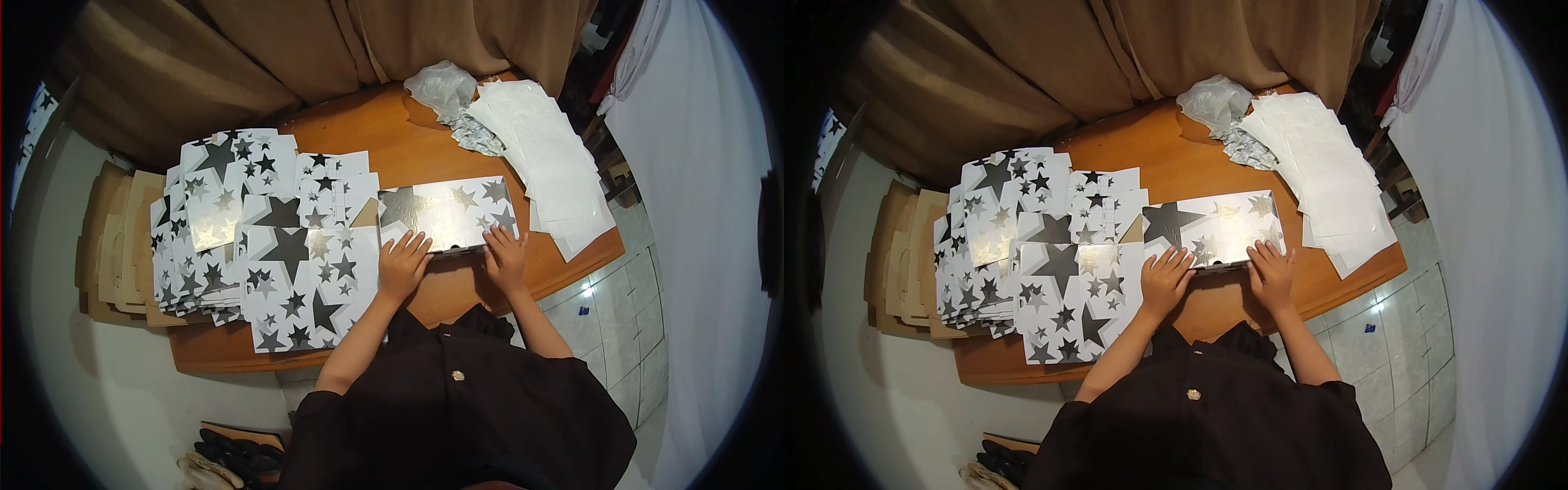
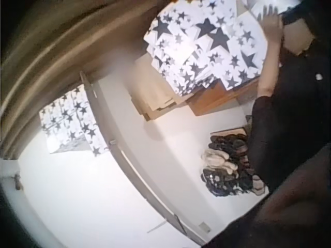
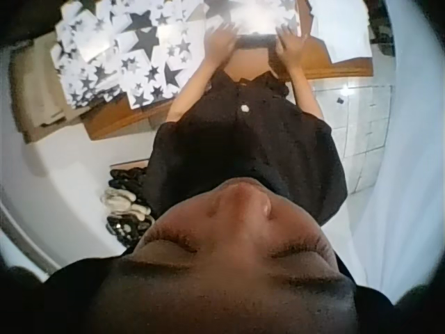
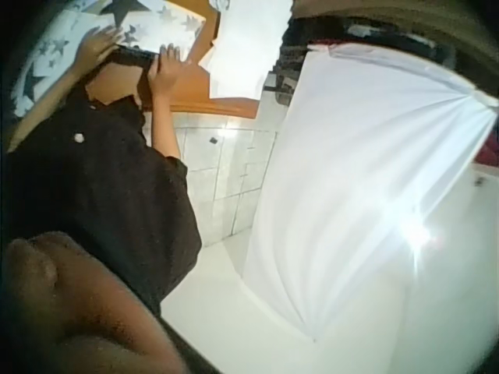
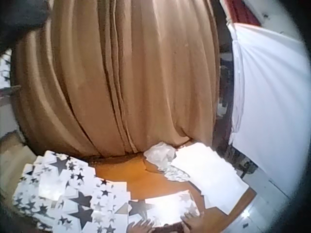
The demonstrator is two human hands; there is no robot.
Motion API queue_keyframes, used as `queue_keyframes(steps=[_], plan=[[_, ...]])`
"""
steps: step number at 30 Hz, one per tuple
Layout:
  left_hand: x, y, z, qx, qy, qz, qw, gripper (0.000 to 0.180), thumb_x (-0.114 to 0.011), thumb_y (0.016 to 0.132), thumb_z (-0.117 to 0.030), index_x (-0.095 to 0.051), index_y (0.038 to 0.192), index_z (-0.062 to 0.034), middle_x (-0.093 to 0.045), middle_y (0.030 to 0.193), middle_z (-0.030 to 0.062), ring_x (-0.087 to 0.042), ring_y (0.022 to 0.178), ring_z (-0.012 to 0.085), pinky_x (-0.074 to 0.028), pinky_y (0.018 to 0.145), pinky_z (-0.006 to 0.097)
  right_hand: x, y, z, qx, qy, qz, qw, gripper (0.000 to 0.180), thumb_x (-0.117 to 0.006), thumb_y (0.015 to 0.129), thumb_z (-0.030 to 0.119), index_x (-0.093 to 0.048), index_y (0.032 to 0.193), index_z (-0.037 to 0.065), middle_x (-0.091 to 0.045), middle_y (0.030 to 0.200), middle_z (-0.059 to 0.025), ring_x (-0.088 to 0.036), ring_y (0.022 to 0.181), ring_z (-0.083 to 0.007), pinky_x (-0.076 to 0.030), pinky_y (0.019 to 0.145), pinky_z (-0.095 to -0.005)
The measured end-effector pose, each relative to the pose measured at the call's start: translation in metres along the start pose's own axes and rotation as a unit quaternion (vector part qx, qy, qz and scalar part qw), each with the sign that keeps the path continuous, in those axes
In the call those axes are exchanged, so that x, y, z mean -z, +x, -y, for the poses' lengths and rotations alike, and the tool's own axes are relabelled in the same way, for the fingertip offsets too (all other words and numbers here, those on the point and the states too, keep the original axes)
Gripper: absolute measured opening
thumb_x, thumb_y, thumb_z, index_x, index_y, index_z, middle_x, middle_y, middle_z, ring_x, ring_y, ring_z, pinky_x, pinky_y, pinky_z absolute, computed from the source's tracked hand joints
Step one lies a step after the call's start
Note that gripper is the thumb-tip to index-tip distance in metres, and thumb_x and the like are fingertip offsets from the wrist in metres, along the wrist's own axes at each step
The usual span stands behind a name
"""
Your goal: Folding flat cardboard into shoe boxes, placing tissue paper inside, and stacking them on a wall shelf.
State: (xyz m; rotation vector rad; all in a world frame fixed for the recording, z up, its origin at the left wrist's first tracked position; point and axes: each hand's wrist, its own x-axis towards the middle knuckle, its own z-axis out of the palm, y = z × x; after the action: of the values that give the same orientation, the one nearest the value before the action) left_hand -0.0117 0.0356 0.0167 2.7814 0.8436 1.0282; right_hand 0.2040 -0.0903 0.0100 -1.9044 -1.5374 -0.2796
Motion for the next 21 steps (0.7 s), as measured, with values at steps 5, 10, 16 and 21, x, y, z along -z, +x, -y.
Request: queue_keyframes(steps=[5,10,16,21], plan=[[0.001,0.007,-0.011,0.063,-0.052,-0.025,0.996,0.033,-0.071,0.072,-0.035,-0.069,0.095,-0.0122,-0.065,0.108,0.0040,-0.056,0.109,0.0216,-0.035,0.092,0.043,0.004,0.002,0.026,0.018,0.062,0.008,0.998,0.031,-0.068,0.073,0.017,-0.066,0.104,0.017,-0.059,0.111,-0.0039,-0.054,0.109,-0.0240,-0.019,0.103,-0.0563],[-0.002,0.012,-0.017,0.110,-0.069,-0.038,0.991,0.033,-0.072,0.070,-0.039,-0.068,0.089,-0.0117,-0.065,0.102,0.0034,-0.056,0.106,0.0224,-0.033,0.093,0.043,-0.015,-0.001,0.043,0.064,0.009,-0.022,0.998,0.028,-0.070,0.073,0.018,-0.068,0.101,0.020,-0.060,0.106,-0.0003,-0.053,0.105,-0.0216,-0.023,0.101,-0.0521],[-0.001,0.012,-0.019,0.108,-0.066,-0.039,0.991,0.033,-0.074,0.068,-0.036,-0.066,0.088,-0.0116,-0.063,0.101,0.0026,-0.054,0.107,0.0224,-0.032,0.092,0.041,-0.025,-0.006,0.031,0.103,0.000,-0.051,0.993,0.028,-0.070,0.072,0.017,-0.069,0.099,0.023,-0.060,0.101,0.0004,-0.053,0.105,-0.0206,-0.024,0.100,-0.0507],[-0.003,0.011,-0.021,0.116,-0.054,-0.041,0.991,0.033,-0.075,0.067,-0.035,-0.065,0.088,-0.0116,-0.062,0.101,0.0025,-0.054,0.107,0.0224,-0.032,0.092,0.041,-0.023,-0.004,0.031,0.107,-0.011,-0.047,0.993,0.027,-0.070,0.072,0.017,-0.069,0.099,0.023,-0.059,0.100,0.0006,-0.055,0.100,-0.0203,-0.027,0.097,-0.0486]])
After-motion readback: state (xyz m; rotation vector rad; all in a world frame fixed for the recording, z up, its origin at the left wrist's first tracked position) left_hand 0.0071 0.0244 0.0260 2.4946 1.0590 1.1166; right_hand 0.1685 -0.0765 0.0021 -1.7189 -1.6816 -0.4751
